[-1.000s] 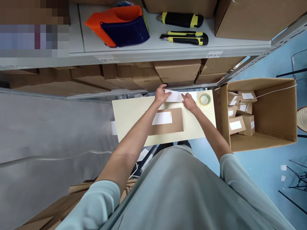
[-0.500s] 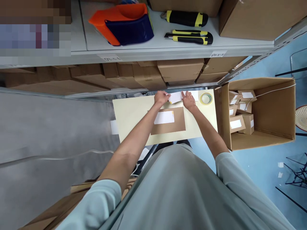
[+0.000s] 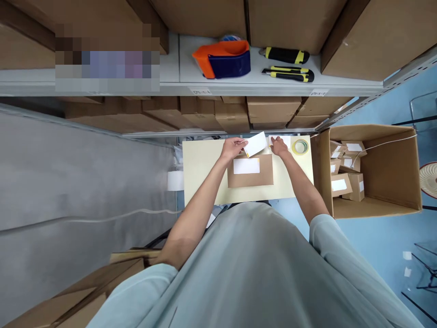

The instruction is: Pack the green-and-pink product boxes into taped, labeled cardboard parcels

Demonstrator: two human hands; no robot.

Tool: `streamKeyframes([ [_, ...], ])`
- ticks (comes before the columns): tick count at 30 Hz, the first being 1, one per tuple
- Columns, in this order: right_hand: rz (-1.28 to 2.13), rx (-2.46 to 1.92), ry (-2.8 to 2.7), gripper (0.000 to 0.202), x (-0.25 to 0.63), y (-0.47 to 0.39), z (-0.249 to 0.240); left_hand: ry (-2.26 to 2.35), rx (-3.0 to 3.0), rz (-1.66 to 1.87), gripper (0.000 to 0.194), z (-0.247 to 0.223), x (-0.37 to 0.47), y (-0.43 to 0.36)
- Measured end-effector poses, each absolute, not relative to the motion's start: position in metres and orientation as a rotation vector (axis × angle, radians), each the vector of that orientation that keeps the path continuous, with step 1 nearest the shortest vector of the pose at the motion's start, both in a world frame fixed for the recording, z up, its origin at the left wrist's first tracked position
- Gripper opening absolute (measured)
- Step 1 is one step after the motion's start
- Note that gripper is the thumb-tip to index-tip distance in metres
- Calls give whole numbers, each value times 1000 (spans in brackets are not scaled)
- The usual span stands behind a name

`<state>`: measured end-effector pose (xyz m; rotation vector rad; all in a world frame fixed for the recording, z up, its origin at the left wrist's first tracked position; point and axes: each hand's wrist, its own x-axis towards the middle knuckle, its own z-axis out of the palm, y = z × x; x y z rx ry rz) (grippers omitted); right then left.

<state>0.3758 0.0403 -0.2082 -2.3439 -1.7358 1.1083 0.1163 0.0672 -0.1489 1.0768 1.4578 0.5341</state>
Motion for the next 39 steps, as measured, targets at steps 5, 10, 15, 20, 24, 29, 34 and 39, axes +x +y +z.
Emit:
streamKeyframes([
  [5,1256,-1819,-1203,74,357,-1,-157,1292,1008,654,62,-110,73,25],
  [10,1337,-1515,-945,74,306,-69,-107,1223,997,676,68,-86,46,-15],
  [15,1176,-1568,-887,70,274,-104,-82,1159,1015,704,67,-65,25,-39],
  [20,1148,-1585,-930,66,270,-124,-61,1120,1105,697,58,-41,8,-58],
  [24,1156,-1550,-964,64,271,-134,-44,1048,1132,657,48,-21,-1,-68],
  [29,1131,-1518,-996,60,271,-141,-26,971,1161,646,31,0,-9,-70],
  [34,1100,-1526,-1014,62,271,-145,-18,1003,1258,597,34,10,-11,-69],
  [39,1096,-1523,-1031,62,271,-147,-19,1009,1290,588,38,10,-13,-67],
])
